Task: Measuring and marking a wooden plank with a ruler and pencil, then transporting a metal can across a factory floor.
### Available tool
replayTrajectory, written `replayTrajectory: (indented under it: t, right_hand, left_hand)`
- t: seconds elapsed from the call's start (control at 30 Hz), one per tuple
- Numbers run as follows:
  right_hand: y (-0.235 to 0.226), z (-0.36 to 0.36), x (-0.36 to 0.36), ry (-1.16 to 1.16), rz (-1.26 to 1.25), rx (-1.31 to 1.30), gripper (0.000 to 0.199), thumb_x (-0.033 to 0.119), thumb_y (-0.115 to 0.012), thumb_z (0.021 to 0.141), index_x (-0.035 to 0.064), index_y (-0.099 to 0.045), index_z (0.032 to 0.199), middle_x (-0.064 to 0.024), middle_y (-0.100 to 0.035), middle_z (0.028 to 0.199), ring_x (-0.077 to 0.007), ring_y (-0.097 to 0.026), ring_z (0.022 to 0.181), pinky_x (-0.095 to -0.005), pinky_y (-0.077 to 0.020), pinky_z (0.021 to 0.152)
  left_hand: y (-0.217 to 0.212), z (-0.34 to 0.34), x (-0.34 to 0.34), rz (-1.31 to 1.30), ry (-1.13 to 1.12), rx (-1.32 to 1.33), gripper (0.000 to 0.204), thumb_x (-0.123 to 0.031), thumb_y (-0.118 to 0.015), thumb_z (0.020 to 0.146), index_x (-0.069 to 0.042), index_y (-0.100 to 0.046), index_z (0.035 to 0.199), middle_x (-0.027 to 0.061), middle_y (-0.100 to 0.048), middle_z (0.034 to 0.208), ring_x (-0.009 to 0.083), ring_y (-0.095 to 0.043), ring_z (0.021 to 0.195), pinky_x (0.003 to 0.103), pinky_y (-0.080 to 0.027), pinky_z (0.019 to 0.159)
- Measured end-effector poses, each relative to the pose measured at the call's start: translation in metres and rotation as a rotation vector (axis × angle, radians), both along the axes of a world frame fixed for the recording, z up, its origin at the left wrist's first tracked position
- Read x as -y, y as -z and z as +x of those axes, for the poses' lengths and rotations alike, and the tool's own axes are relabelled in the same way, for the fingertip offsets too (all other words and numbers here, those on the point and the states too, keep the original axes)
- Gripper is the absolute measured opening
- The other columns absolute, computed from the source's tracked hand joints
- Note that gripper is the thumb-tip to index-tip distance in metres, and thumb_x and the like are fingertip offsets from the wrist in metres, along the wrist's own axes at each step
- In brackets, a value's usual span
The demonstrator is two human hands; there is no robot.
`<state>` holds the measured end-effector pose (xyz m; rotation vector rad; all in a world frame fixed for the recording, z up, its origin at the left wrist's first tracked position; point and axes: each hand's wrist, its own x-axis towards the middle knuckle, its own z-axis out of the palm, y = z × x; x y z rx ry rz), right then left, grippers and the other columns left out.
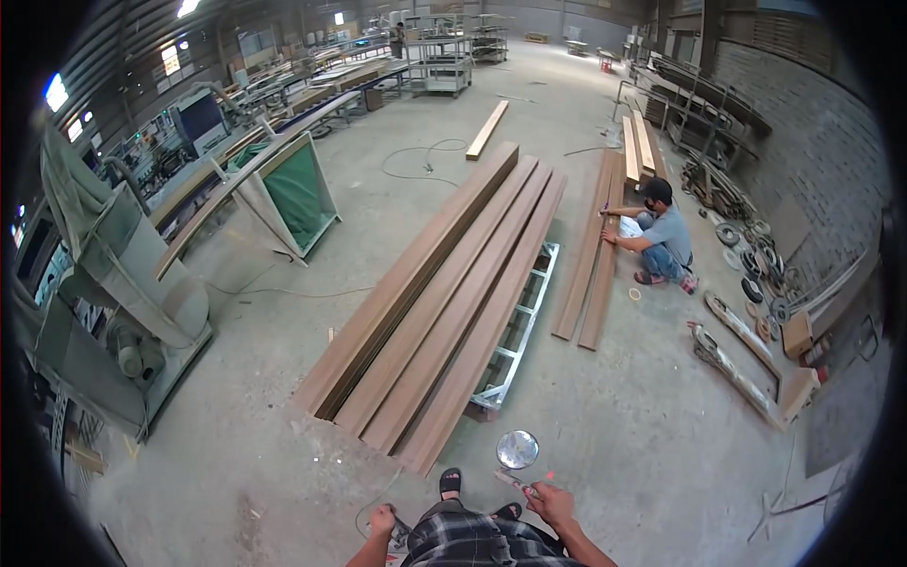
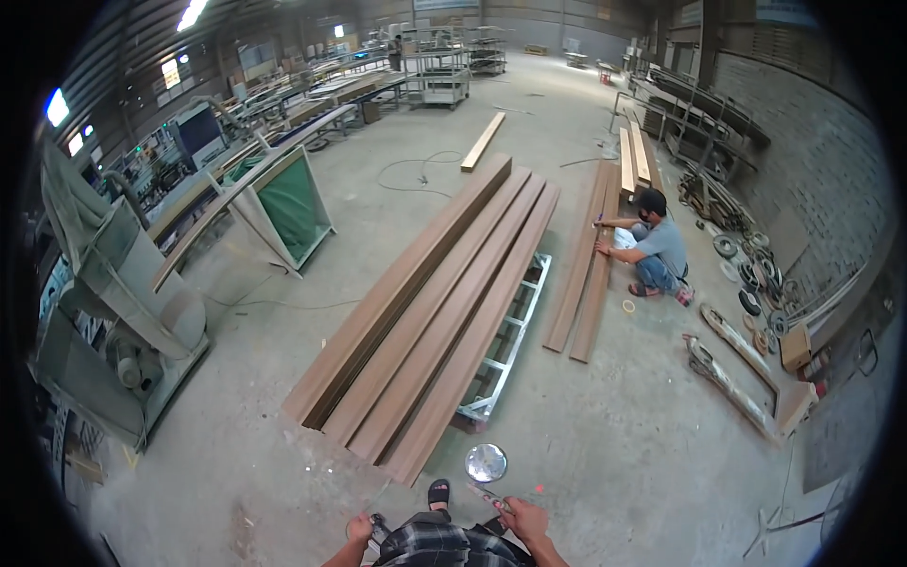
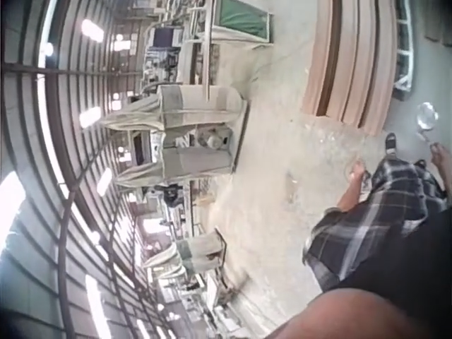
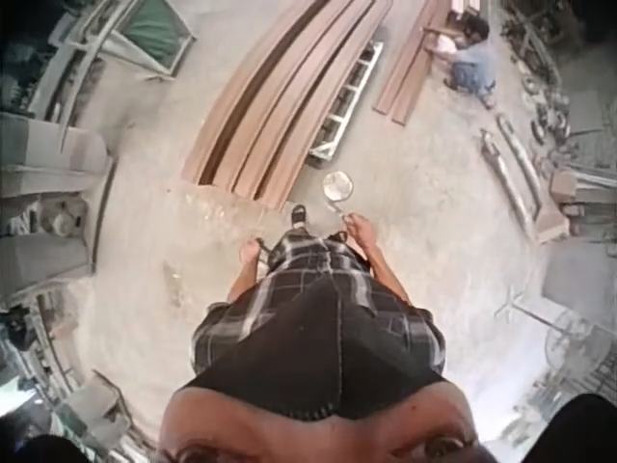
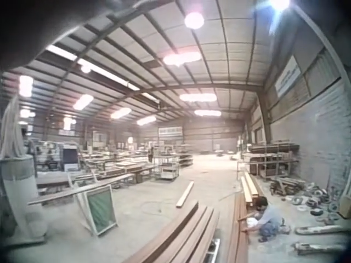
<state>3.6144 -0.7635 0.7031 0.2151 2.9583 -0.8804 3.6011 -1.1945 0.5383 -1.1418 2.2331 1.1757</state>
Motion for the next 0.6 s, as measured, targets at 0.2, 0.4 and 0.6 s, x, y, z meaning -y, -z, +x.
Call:
replayTrajectory:
  t: [0.2, 0.4, 0.6]
  right_hand:
    - [0.0, -0.033, 0.025, -0.08, 0.037, -0.052, 0.033, 0.046, -0.077, 0.084, 0.0185, -0.07, 0.1, -0.0057, -0.072, 0.083, -0.0302, -0.071, 0.075, -0.0434, -0.0533, 0.061]
    - [-0.008, -0.07, 0.056, -0.275, 0.058, -0.002, 0.034, 0.045, -0.078, 0.082, 0.0194, -0.07, 0.103, -0.0052, -0.073, 0.091, -0.0303, -0.071, 0.078, -0.044, -0.0545, 0.063]
    - [-0.024, -0.107, 0.098, -0.446, 0.051, -0.035, 0.031, 0.039, -0.079, 0.081, 0.0212, -0.07, 0.104, -0.0041, -0.071, 0.088, -0.0307, -0.07, 0.076, -0.0439, -0.0549, 0.06]
  left_hand:
    - [0.008, 0.016, 0.027, -0.012, -0.126, 0.009, 0.072, -0.03, -0.067, 0.086, 0.001, -0.045, 0.147, 0.0294, -0.06, 0.135, 0.0415, -0.059, 0.127, 0.043, -0.045, 0.107]
    - [0.023, 0.024, 0.036, 0.002, -0.248, -0.137, 0.073, -0.029, -0.07, 0.082, 0.002, -0.048, 0.144, 0.0281, -0.063, 0.13, 0.0403, -0.06, 0.124, 0.043, -0.046, 0.107]
    - [0.02, 0.023, 0.029, -0.109, -0.193, -0.103, 0.074, -0.032, -0.074, 0.08, 0.005, -0.051, 0.14, 0.0283, -0.063, 0.129, 0.0377, -0.06, 0.125, 0.041, -0.045, 0.106]
